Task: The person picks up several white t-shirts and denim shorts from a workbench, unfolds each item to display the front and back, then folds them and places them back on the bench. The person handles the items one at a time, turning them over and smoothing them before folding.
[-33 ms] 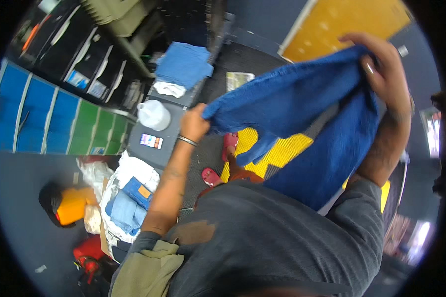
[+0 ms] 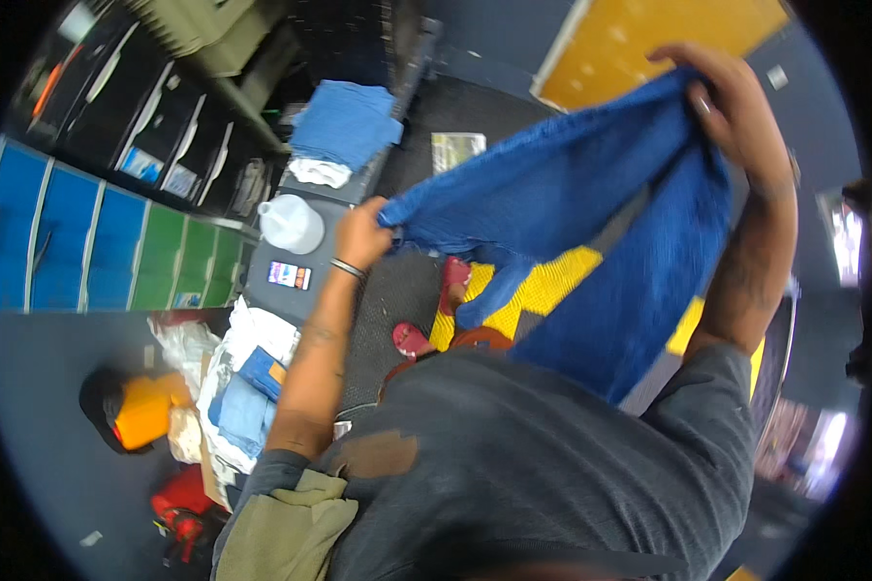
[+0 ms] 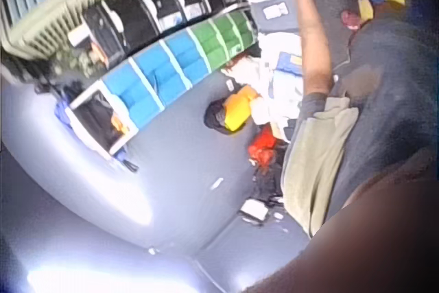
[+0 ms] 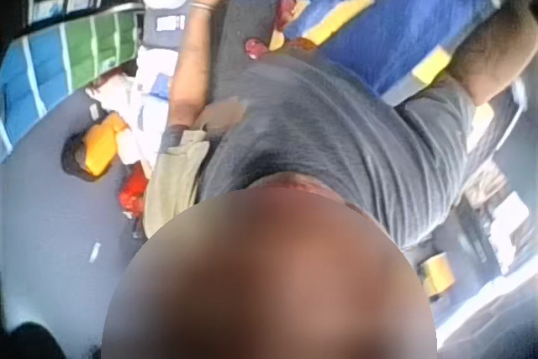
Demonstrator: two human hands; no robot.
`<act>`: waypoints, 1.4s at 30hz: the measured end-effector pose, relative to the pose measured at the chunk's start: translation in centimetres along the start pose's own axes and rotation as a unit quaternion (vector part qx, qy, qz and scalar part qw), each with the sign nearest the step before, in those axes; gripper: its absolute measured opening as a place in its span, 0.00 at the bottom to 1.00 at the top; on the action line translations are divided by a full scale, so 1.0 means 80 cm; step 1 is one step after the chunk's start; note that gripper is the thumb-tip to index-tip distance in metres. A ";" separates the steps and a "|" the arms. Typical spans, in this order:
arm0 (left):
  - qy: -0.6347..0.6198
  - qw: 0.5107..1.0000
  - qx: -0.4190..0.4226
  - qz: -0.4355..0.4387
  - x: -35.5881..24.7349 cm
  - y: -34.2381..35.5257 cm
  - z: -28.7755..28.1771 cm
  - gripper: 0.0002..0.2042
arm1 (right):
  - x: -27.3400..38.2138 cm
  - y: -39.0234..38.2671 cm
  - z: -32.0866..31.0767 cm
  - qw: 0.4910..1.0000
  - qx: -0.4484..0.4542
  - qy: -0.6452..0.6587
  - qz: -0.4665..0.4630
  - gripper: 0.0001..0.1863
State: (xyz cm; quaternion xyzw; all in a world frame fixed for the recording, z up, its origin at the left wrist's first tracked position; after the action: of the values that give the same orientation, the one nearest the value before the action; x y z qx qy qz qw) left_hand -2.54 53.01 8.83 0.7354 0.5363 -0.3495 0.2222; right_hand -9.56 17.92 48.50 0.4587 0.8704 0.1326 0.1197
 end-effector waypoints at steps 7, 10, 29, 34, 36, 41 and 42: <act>0.074 0.915 0.307 0.253 -0.222 -0.032 -0.009 0.11 | -0.167 -0.271 0.124 0.945 0.080 0.118 0.294 0.19; 0.127 0.887 0.376 0.238 -0.327 -0.052 0.014 0.12 | -0.135 -0.328 0.169 0.928 0.087 0.071 0.356 0.12; 0.048 0.925 0.119 0.358 -0.467 -0.282 0.291 0.78 | 0.019 -0.416 -0.043 0.857 -0.357 0.346 0.134 0.18; 0.007 0.946 -0.056 0.320 -0.441 -0.268 0.391 0.67 | -0.014 -0.431 -0.154 0.868 -0.397 0.279 0.109 0.20; -0.053 0.945 -0.051 0.318 -0.452 -0.236 0.405 0.61 | -0.039 -0.432 -0.173 0.874 -0.340 0.321 0.132 0.22; 0.048 0.960 -0.009 0.275 -0.527 -0.151 0.351 0.42 | -0.080 -0.481 -0.270 0.817 -0.557 0.031 0.142 0.16; 0.105 0.931 -0.028 0.347 -0.558 -0.153 0.319 0.41 | -0.114 -0.489 -0.285 0.848 -0.491 0.018 0.199 0.17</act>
State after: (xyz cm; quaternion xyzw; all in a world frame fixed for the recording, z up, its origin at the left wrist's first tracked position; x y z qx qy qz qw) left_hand -29.22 10.84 26.27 0.9016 0.2774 -0.1561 0.2928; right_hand -42.08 -13.69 57.33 0.5008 0.5839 0.5721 0.2846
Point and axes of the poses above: each hand's wrist, its own y-axis towards the middle knuckle, its own z-axis out of the palm, x = y × z, the point moved 8 cm from there along y, towards the middle knuckle, and after that the axes turned 1 degree about -z, right-handed, at the moved point
